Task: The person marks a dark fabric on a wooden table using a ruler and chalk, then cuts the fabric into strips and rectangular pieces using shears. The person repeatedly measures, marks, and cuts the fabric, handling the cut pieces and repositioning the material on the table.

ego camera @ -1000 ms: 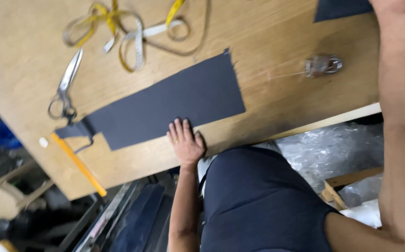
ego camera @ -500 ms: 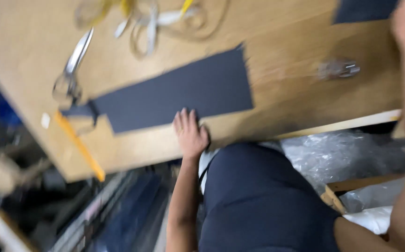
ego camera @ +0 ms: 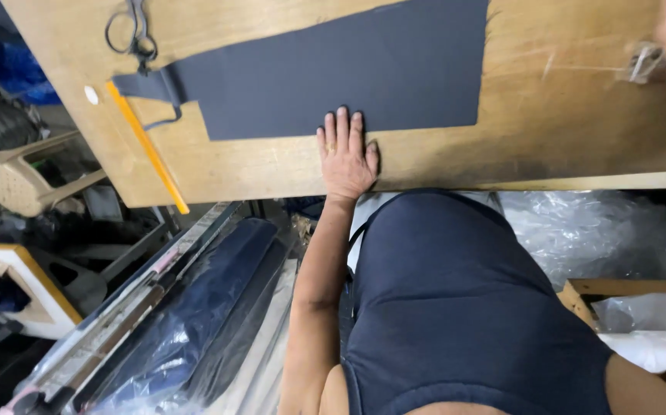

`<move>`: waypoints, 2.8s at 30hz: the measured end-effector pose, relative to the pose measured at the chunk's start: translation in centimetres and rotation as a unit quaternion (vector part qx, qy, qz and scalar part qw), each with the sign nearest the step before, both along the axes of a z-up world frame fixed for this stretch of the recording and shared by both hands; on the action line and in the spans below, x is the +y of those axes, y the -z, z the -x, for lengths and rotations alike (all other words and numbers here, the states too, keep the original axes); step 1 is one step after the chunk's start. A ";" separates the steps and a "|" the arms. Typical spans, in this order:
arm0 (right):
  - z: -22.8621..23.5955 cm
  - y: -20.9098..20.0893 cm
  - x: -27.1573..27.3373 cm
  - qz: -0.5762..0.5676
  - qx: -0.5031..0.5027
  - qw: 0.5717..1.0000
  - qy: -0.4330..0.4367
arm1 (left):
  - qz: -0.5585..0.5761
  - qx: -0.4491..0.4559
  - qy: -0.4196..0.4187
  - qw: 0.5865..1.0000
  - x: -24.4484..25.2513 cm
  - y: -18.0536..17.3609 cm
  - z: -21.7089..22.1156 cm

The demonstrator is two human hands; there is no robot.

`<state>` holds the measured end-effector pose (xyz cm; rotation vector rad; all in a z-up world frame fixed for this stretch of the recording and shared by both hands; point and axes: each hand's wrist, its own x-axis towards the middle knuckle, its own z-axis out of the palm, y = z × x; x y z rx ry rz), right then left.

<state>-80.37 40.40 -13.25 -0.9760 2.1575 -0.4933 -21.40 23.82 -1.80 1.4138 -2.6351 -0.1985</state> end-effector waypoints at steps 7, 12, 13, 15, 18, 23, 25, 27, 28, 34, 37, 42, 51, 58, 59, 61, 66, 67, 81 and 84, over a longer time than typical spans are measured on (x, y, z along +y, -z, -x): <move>-31.9 -24.5 -12.1 0.214 0.052 0.927 -0.303 | -0.078 0.014 0.013 0.997 0.2 -2.5 -1.5; -46.3 -31.6 -15.8 0.403 -0.170 0.860 -0.263 | -0.040 0.034 -0.006 0.999 -0.1 0.9 -6.4; -48.6 -34.7 -17.2 0.442 -0.233 0.823 -0.271 | -0.037 0.030 -0.017 0.999 -0.1 1.6 -7.8; -52.8 -40.8 -19.3 0.530 -0.275 0.751 -0.281 | -0.029 0.016 -0.026 0.999 -0.9 0.9 -9.5; -55.6 -42.8 -21.3 0.597 -0.287 0.690 -0.290 | -0.017 0.008 -0.024 1.000 -1.8 0.4 -12.7; -61.5 -40.3 -21.7 0.522 -0.182 0.754 -0.355 | -0.024 0.037 -0.020 0.999 -2.6 -0.4 -16.9; -63.5 -38.5 -22.3 0.502 -0.139 0.762 -0.384 | -0.037 0.088 0.018 0.995 -3.4 1.2 -17.9; -64.3 -36.3 -22.6 0.478 -0.082 0.777 -0.401 | -0.018 0.078 0.033 0.996 -4.3 0.6 -19.0; -64.4 -35.3 -22.4 0.462 -0.051 0.787 -0.405 | -0.009 0.069 0.056 0.996 -4.4 0.3 -19.2; -59.3 -27.6 -19.4 0.307 0.211 0.855 -0.361 | -0.019 0.162 0.165 0.973 -8.5 -2.4 -20.6; -56.8 -23.5 -16.4 0.218 0.304 0.865 -0.334 | -0.032 0.146 0.183 0.972 -9.0 -1.9 -21.5; -51.0 -15.9 -11.4 0.165 0.295 0.922 -0.190 | -0.092 0.130 0.168 0.973 -10.6 -1.6 -22.4; -49.7 -11.0 -9.9 0.089 0.338 0.932 -0.097 | -0.020 -0.075 0.043 0.996 -14.2 -1.0 -23.3; -51.0 -12.2 -11.3 0.101 0.308 0.938 -0.122 | -0.060 0.013 0.061 0.996 -16.7 -0.3 -26.4; -51.1 -13.2 -12.0 0.113 0.301 0.938 -0.129 | -0.051 0.006 0.050 0.997 -18.1 -1.2 -26.9; -50.8 -15.6 -11.6 0.078 0.222 0.968 -0.085 | -0.062 0.009 0.046 0.997 -20.0 -2.4 -26.7; -49.1 -17.1 -11.6 0.056 0.232 0.971 -0.031 | 0.085 -0.040 0.021 0.995 -30.1 -5.6 -26.1; -48.9 -15.8 -11.2 0.075 0.260 0.961 -0.058 | 0.128 -0.082 0.002 0.988 -32.3 -6.7 -25.6; -48.0 -9.9 -8.3 0.026 0.275 0.961 0.000 | -0.126 -0.171 0.041 0.976 -45.2 -3.3 -25.2; -47.6 -10.1 -7.8 0.007 0.249 0.968 0.010 | -0.142 -0.176 0.051 0.973 -42.4 -7.9 -24.9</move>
